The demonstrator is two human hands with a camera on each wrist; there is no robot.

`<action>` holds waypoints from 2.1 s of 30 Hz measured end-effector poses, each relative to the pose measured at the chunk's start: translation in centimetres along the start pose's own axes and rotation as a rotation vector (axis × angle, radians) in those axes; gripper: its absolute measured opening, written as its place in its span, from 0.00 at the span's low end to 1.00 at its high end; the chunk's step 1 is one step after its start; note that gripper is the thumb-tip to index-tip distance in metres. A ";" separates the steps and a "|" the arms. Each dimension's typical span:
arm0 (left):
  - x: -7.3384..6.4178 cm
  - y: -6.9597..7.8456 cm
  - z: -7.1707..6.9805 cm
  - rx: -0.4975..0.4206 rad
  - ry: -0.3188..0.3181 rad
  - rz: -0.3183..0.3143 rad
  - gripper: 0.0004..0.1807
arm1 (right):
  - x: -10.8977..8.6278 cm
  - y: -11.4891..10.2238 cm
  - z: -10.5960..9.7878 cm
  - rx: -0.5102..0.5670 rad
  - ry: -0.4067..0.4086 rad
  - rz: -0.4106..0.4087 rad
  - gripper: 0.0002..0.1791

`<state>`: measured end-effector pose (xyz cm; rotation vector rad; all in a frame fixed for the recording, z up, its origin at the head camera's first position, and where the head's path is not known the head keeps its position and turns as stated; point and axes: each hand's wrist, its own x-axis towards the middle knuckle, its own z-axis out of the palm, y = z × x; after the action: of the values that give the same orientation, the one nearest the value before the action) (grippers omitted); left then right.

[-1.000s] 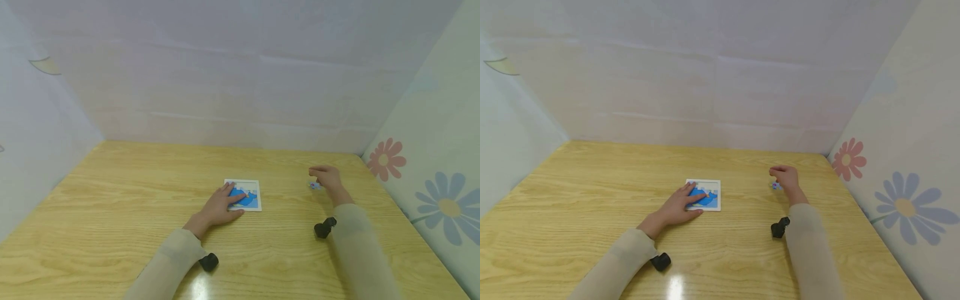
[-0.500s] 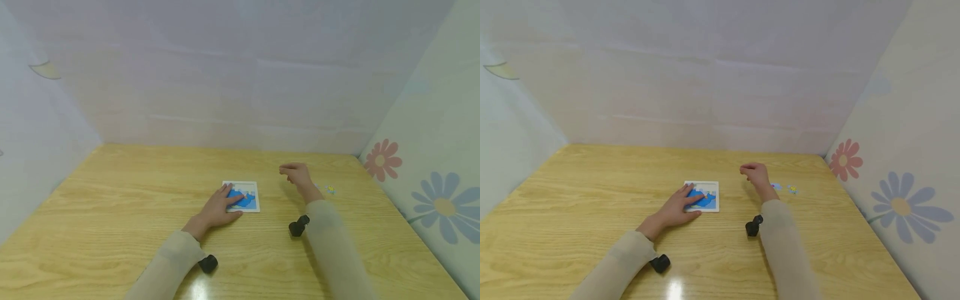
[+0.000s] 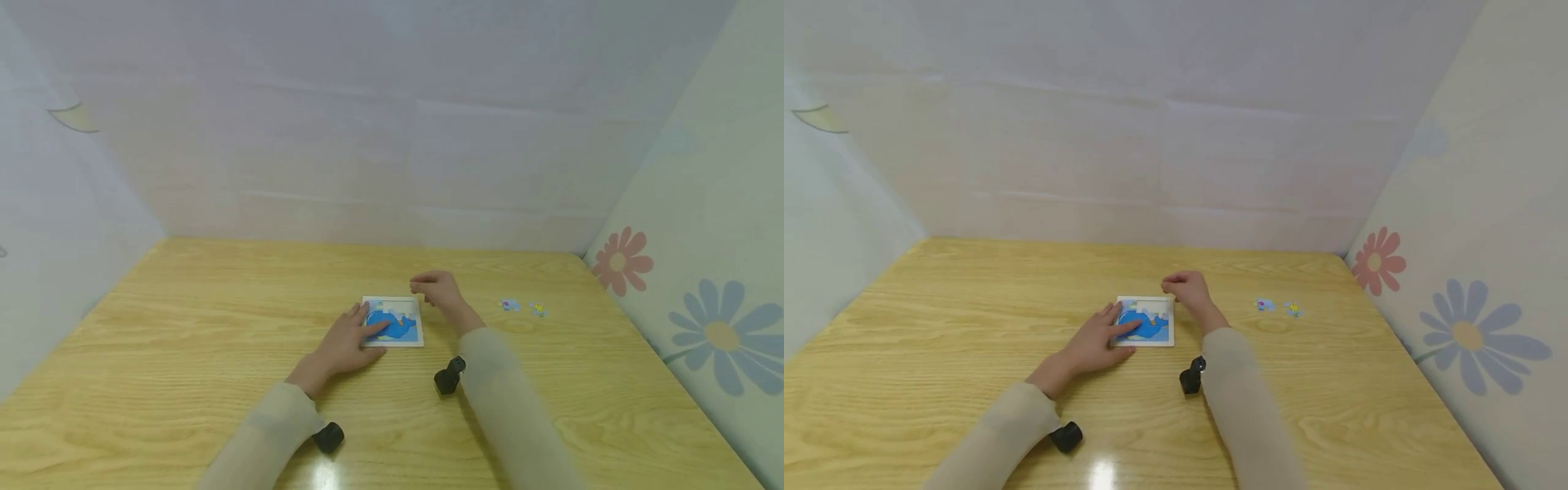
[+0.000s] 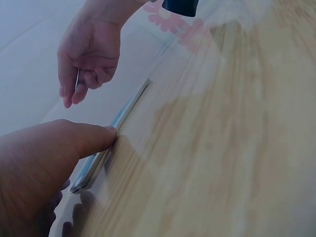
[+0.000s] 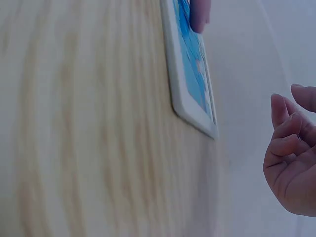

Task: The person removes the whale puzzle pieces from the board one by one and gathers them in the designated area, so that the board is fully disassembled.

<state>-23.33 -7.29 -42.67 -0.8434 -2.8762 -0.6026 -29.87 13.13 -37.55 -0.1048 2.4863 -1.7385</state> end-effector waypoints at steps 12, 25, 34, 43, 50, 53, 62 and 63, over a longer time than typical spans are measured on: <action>-0.7 -0.4 -0.1 -0.039 -0.006 -0.001 0.28 | 0.5 0.6 2.9 0.002 -0.021 0.091 0.12; -0.7 -0.5 0.3 -0.025 0.021 0.012 0.27 | 1.2 1.4 4.7 0.009 -0.102 0.184 0.13; -0.8 0.0 0.1 -0.035 0.024 0.009 0.27 | 1.1 1.8 5.1 -0.059 -0.083 0.168 0.11; -0.9 0.2 0.2 -0.038 0.037 0.009 0.26 | 0.8 1.6 5.2 -0.117 -0.077 0.158 0.10; -1.2 0.5 0.0 -0.059 0.038 0.000 0.26 | 0.7 1.5 5.4 -0.145 -0.082 0.151 0.11; -1.2 0.4 0.0 -0.061 0.046 -0.007 0.26 | 0.5 1.3 5.5 -0.155 -0.093 0.142 0.11; -1.1 0.4 0.0 -0.080 0.054 -0.012 0.27 | 0.4 0.9 5.5 -0.169 -0.104 0.150 0.11; -1.1 0.4 0.0 -0.079 0.054 -0.013 0.27 | 0.4 0.9 5.5 -0.168 -0.102 0.152 0.11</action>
<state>-22.22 -7.56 -42.72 -0.8062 -2.8287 -0.7330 -29.59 8.23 -40.25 -0.0168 2.4907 -1.4286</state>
